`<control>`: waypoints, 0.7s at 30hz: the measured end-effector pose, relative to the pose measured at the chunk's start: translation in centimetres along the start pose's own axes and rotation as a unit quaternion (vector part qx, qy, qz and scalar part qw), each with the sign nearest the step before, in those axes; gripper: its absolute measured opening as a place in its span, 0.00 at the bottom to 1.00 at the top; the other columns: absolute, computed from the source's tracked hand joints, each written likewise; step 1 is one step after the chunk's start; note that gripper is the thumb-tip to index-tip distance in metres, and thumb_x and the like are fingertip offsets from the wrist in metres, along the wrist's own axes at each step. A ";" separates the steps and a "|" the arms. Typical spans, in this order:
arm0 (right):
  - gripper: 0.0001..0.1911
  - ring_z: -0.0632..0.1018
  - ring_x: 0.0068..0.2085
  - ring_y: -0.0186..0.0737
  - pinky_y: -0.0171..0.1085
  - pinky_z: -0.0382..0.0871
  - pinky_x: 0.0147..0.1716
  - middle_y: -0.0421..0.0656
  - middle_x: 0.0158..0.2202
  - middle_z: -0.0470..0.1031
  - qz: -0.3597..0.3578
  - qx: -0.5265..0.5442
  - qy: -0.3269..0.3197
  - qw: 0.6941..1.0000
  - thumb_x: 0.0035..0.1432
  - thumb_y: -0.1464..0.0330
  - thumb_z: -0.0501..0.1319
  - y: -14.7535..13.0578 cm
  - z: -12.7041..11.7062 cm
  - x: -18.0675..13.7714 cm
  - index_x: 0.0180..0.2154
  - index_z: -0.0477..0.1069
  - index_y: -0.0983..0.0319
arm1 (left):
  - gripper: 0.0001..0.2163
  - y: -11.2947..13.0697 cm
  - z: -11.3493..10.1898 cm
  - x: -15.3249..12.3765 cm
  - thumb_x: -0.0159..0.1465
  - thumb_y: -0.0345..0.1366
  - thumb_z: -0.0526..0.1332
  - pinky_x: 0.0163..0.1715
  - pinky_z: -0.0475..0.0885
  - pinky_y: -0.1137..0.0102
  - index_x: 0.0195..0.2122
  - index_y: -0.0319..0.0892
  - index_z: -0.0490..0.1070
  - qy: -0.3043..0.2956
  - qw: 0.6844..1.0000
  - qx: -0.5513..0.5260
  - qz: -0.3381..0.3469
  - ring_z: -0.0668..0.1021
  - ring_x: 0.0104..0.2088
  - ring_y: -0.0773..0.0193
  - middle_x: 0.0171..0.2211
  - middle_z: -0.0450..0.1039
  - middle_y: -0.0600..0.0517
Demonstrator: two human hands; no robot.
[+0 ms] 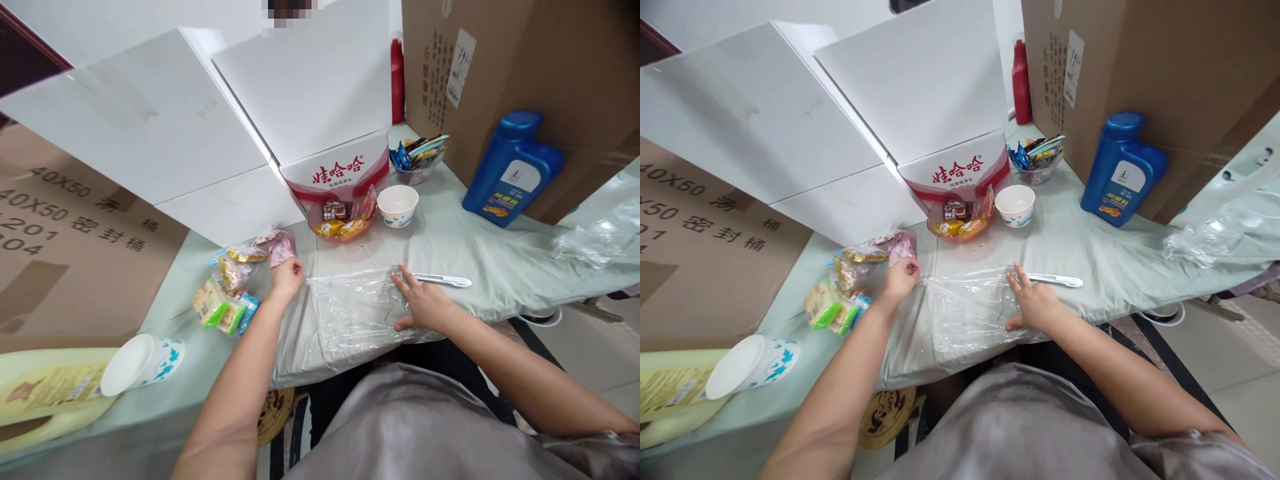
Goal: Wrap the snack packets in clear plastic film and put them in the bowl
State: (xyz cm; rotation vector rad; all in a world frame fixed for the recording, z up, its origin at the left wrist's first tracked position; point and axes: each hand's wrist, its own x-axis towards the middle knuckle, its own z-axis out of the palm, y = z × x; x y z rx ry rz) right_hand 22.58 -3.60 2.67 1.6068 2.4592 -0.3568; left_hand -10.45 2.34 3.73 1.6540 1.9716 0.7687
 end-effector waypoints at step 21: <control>0.29 0.74 0.53 0.53 0.46 0.69 0.50 0.53 0.65 0.59 0.033 0.046 0.142 0.988 0.63 0.56 0.55 2.6 -2.0 0.4 0.62 0.61 0.60 | 0.20 1.6 2.5 -9.4 0.62 0.42 0.62 0.57 0.65 0.51 0.55 0.44 0.70 -0.070 0.935 0.278 0.207 0.68 0.59 0.45 0.57 0.68 0.41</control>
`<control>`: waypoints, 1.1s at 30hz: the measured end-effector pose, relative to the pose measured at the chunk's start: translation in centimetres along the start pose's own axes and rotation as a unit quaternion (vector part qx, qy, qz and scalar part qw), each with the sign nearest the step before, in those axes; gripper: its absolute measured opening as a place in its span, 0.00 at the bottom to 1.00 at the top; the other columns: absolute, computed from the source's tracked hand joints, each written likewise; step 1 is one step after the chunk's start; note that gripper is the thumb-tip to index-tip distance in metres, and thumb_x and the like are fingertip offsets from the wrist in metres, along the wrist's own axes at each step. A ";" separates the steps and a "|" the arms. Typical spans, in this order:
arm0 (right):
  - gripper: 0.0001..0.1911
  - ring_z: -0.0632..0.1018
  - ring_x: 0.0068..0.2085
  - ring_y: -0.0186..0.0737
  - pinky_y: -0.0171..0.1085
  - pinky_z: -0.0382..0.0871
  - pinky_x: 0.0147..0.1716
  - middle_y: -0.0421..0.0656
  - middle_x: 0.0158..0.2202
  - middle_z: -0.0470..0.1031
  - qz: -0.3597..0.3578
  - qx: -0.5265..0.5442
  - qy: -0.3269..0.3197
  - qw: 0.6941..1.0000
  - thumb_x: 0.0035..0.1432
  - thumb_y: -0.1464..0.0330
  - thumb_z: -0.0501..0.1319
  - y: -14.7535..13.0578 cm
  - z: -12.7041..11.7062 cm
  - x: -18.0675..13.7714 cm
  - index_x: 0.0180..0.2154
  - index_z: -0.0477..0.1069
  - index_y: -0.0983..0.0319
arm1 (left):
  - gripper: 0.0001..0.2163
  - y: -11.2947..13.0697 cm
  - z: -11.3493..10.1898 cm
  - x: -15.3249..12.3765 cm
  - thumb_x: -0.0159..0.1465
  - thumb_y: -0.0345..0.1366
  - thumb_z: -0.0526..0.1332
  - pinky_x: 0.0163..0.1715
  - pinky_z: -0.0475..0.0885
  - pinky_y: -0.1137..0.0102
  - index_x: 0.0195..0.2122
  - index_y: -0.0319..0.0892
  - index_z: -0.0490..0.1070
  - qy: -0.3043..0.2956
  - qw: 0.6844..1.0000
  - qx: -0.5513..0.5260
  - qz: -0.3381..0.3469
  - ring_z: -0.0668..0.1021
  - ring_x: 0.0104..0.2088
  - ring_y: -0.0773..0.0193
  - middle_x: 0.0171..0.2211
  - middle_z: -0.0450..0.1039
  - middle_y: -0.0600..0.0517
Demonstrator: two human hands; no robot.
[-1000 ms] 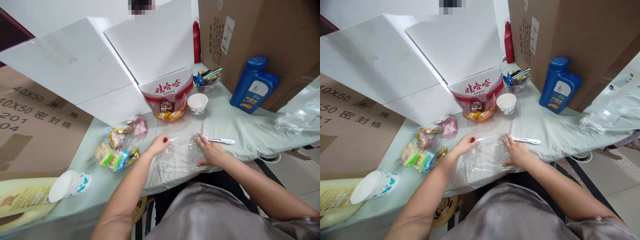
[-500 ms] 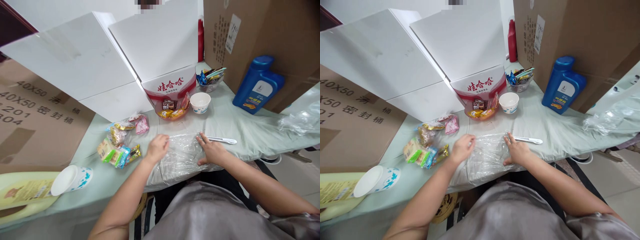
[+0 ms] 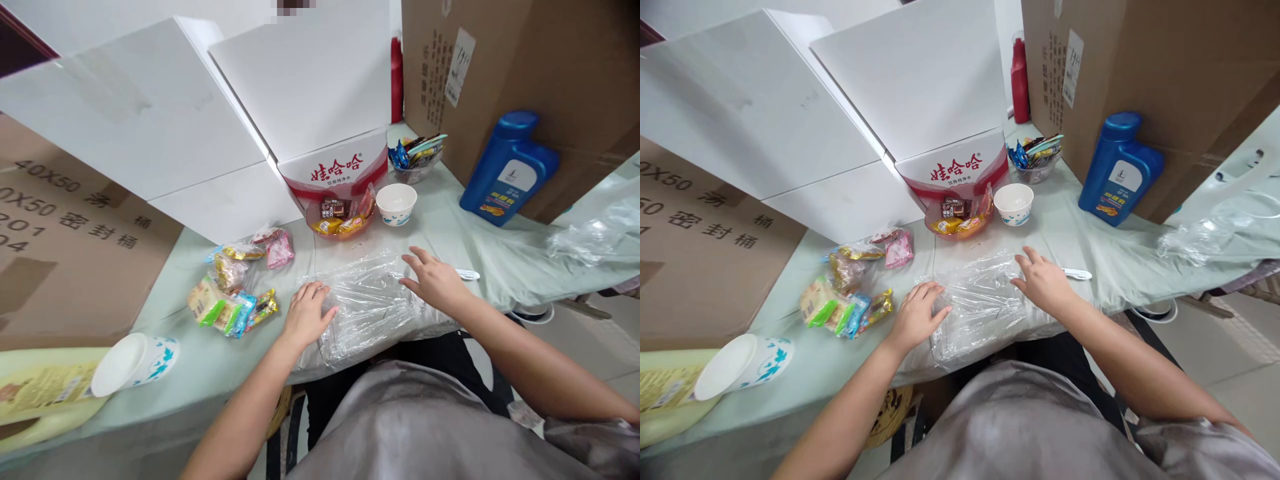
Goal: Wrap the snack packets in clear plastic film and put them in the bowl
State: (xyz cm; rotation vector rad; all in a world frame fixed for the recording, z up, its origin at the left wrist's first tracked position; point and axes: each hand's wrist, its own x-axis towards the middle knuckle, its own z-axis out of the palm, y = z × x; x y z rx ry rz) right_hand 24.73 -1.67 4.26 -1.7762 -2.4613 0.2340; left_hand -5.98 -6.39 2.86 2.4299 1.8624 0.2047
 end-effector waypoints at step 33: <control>0.35 0.56 0.67 0.56 0.55 0.52 0.63 0.53 0.67 0.57 -0.277 0.042 0.019 0.960 0.61 0.50 0.57 0.1 5.8 -0.7 0.64 0.59 0.62 | 0.27 -2.7 2.1 0.1 0.67 0.47 0.55 0.65 0.47 0.43 0.66 0.51 0.56 -0.078 0.993 0.089 0.028 0.50 0.69 0.44 0.69 0.49 0.46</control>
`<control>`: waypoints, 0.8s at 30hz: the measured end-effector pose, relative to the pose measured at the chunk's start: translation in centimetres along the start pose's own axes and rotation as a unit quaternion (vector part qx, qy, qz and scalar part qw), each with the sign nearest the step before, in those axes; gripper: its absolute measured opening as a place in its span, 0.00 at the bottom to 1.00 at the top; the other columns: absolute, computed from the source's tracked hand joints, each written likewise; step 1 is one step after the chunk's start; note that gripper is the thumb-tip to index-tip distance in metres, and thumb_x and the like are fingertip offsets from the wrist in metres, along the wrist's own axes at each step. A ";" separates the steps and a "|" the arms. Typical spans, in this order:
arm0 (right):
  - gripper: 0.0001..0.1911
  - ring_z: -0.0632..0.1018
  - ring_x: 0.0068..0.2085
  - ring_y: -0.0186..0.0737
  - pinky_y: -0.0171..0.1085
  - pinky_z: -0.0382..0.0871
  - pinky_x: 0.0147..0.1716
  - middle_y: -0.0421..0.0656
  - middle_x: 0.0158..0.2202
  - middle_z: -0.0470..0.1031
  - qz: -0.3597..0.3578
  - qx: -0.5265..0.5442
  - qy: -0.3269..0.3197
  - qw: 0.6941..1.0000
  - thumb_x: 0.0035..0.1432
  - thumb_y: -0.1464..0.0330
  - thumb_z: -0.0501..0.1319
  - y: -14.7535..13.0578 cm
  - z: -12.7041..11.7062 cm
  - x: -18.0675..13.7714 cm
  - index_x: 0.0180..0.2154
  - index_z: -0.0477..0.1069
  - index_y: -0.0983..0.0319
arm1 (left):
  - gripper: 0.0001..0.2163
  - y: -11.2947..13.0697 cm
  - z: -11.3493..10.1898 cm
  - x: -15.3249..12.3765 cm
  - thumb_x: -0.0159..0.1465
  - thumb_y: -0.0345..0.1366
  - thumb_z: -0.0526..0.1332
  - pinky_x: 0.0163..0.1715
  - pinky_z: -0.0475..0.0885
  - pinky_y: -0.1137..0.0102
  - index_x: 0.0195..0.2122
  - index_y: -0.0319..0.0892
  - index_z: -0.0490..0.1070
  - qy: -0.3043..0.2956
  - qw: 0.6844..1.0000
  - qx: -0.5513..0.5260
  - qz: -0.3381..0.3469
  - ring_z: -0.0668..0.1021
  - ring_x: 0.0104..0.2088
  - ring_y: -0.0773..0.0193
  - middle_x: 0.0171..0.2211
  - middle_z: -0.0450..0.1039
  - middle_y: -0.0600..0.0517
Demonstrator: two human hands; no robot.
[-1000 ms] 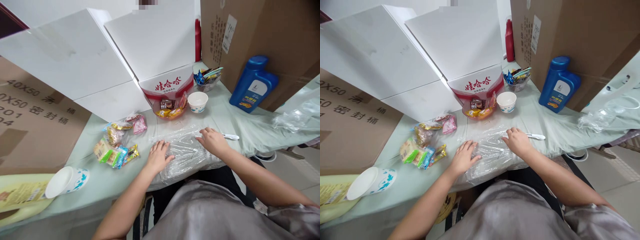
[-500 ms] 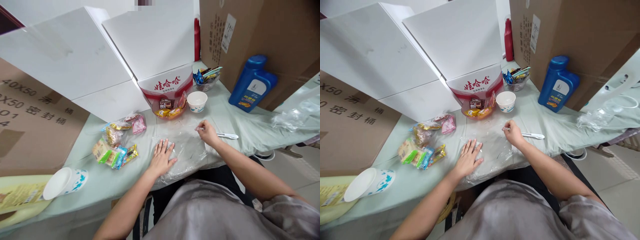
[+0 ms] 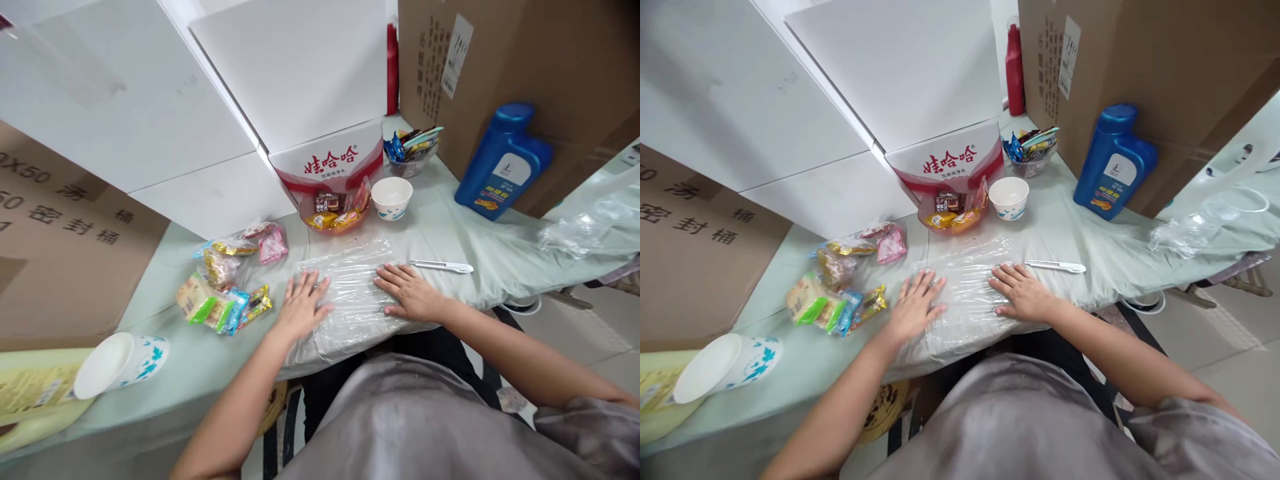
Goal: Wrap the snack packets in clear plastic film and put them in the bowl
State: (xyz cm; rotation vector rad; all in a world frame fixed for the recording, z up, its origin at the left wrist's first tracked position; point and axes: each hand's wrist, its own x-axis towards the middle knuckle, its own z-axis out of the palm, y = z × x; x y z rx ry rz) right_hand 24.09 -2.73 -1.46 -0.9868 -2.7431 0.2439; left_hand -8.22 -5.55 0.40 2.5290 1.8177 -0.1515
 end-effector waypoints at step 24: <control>0.10 0.73 0.47 0.45 0.47 0.69 0.48 0.51 0.47 0.74 -0.038 0.163 0.034 0.985 0.66 0.70 0.52 -2.8 -2.0 -4.6 0.41 0.72 0.62 | 0.07 0.9 -0.1 -6.6 0.67 0.29 0.55 0.50 0.75 0.63 0.36 0.42 0.72 0.144 0.936 -0.263 0.185 0.77 0.49 0.60 0.38 0.78 0.49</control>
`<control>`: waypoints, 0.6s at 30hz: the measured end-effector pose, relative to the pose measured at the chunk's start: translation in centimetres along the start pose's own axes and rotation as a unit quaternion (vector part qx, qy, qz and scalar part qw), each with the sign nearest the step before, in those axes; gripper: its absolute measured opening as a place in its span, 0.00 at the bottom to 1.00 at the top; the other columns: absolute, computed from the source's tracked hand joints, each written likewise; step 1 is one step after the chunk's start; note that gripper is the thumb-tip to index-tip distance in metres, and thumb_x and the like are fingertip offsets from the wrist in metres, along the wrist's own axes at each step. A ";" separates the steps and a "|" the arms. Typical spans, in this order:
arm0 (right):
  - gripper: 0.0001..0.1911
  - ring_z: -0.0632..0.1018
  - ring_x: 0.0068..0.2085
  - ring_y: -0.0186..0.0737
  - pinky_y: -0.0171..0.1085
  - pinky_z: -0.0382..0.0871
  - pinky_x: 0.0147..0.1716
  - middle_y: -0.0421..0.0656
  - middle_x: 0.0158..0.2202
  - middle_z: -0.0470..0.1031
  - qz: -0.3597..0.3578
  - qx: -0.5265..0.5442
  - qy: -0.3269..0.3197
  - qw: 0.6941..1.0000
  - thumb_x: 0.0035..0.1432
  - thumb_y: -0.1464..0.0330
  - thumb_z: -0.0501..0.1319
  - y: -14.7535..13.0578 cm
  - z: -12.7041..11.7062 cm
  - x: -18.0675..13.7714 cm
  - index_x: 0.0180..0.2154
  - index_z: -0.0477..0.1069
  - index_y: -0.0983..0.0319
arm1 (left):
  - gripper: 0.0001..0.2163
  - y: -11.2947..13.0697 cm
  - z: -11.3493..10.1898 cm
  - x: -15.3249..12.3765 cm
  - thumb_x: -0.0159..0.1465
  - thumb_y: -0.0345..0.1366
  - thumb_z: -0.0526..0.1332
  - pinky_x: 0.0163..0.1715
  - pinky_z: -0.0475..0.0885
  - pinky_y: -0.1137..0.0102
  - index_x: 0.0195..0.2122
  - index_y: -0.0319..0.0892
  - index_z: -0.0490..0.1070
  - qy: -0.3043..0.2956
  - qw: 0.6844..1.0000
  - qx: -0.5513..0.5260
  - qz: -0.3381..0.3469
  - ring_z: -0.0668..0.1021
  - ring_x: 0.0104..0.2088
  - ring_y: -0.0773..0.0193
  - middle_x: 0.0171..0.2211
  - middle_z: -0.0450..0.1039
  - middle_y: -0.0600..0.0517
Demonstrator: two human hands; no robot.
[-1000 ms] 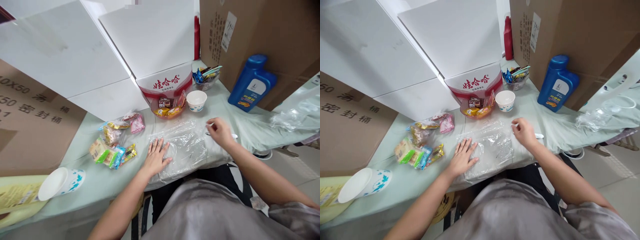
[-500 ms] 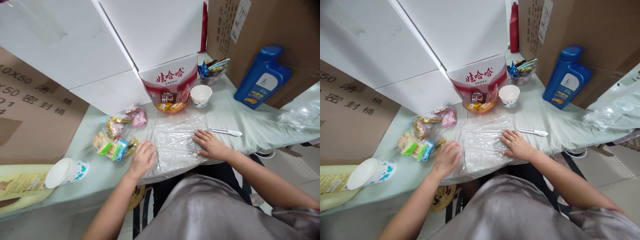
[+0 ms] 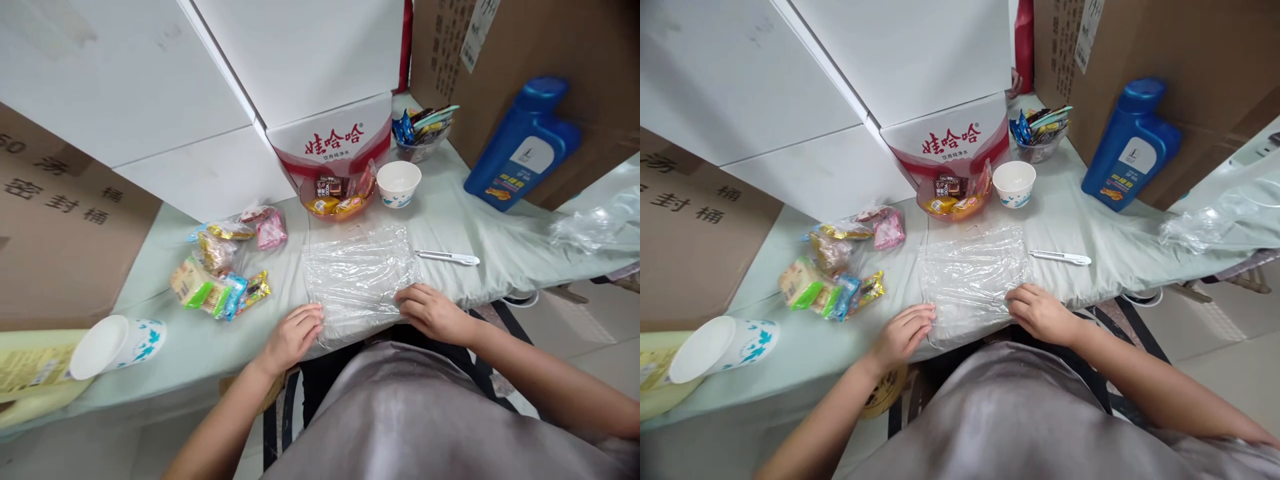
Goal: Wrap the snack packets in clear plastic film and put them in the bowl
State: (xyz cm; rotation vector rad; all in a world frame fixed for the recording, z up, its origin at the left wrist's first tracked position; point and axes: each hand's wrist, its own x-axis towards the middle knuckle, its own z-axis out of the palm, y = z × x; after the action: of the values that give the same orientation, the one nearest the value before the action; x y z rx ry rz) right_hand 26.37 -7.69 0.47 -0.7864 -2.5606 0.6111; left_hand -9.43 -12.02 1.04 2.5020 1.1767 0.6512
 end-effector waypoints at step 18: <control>0.18 0.80 0.26 0.37 0.38 0.76 0.29 0.42 0.29 0.78 0.322 0.342 0.098 0.877 0.66 0.53 0.49 1.9 0.5 0.4 0.37 0.65 0.60 | 0.11 -0.4 1.2 1.5 0.66 0.45 0.55 0.33 0.77 0.70 0.36 0.43 0.69 0.123 0.932 -0.121 -0.320 0.83 0.31 0.61 0.25 0.79 0.53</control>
State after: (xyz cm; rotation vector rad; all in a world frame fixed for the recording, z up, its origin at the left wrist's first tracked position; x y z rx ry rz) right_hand 26.59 -6.18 -0.83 -1.3230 -1.6497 1.4415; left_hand -8.25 -10.73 0.28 1.7126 1.7574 0.8619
